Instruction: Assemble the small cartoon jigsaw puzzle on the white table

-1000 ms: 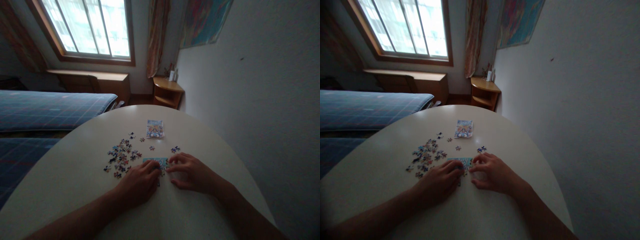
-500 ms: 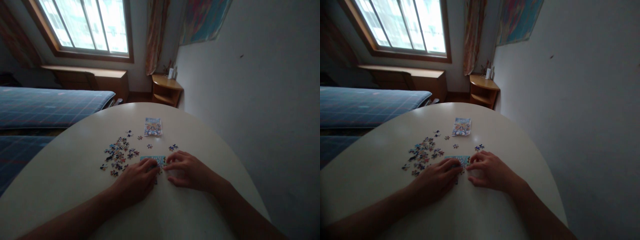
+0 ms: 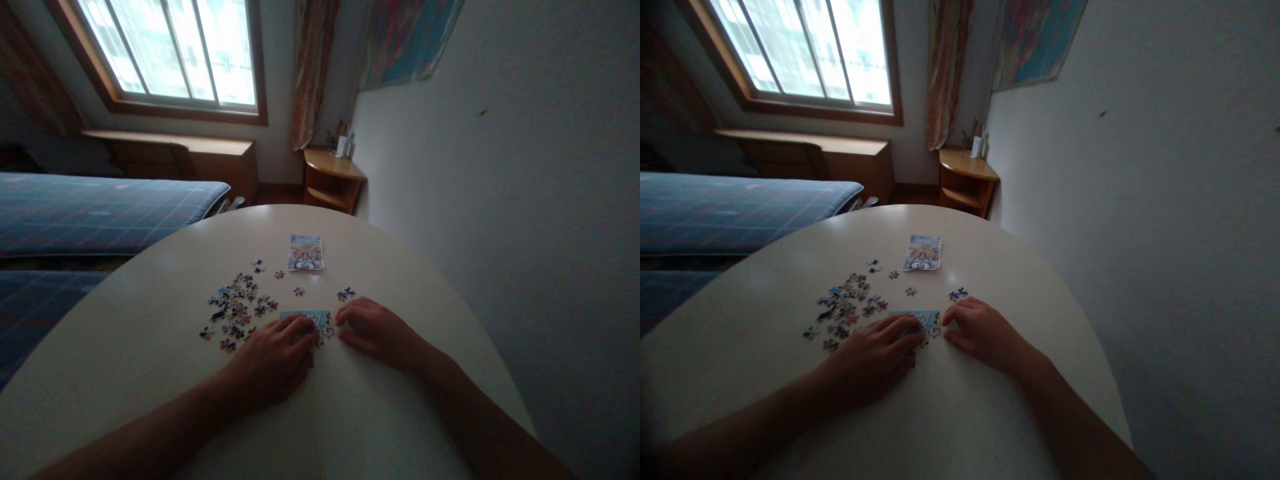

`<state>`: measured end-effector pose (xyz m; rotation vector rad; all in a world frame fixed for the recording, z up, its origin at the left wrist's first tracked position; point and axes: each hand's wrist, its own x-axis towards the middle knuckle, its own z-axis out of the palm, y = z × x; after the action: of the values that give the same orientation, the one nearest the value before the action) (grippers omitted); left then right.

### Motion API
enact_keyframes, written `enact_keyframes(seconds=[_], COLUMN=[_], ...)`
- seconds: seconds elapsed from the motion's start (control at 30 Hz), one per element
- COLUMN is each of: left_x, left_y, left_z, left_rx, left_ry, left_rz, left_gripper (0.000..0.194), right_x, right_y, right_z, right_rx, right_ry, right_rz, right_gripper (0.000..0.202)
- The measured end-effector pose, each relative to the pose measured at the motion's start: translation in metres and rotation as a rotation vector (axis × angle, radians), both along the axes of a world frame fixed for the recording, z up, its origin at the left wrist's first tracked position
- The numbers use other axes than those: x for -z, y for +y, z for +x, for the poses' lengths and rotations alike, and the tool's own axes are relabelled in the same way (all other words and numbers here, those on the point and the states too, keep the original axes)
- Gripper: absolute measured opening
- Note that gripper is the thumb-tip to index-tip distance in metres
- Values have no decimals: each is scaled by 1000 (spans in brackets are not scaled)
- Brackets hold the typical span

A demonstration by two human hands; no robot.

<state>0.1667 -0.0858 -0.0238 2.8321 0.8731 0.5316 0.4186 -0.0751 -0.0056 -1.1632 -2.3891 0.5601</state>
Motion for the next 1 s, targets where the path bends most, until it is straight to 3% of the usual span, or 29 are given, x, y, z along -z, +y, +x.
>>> enact_keyframes(seconds=[0.23, 0.53, 0.77, 0.9, 1.0], left_x=[0, 5, 7, -2, -6], left_y=[3, 9, 8, 13, 22], left_z=[1, -5, -9, -14, -30], left_rx=[13, 67, 61, -58, -153], left_ry=[-63, -24, -11, -74, -46], left_rz=[-48, -84, -90, -42, 1], left_gripper=[31, 51, 48, 36, 33], right_x=[9, 16, -2, -18, -19], right_y=[4, 8, 6, 12, 11], right_z=[-6, -3, -13, -24, -31], right_rx=[61, 82, 105, 140, 200], right_ry=[5, -14, -177, -293, -331], right_rz=[59, 146, 117, 29, 45], right_gripper=[13, 12, 15, 11, 13])
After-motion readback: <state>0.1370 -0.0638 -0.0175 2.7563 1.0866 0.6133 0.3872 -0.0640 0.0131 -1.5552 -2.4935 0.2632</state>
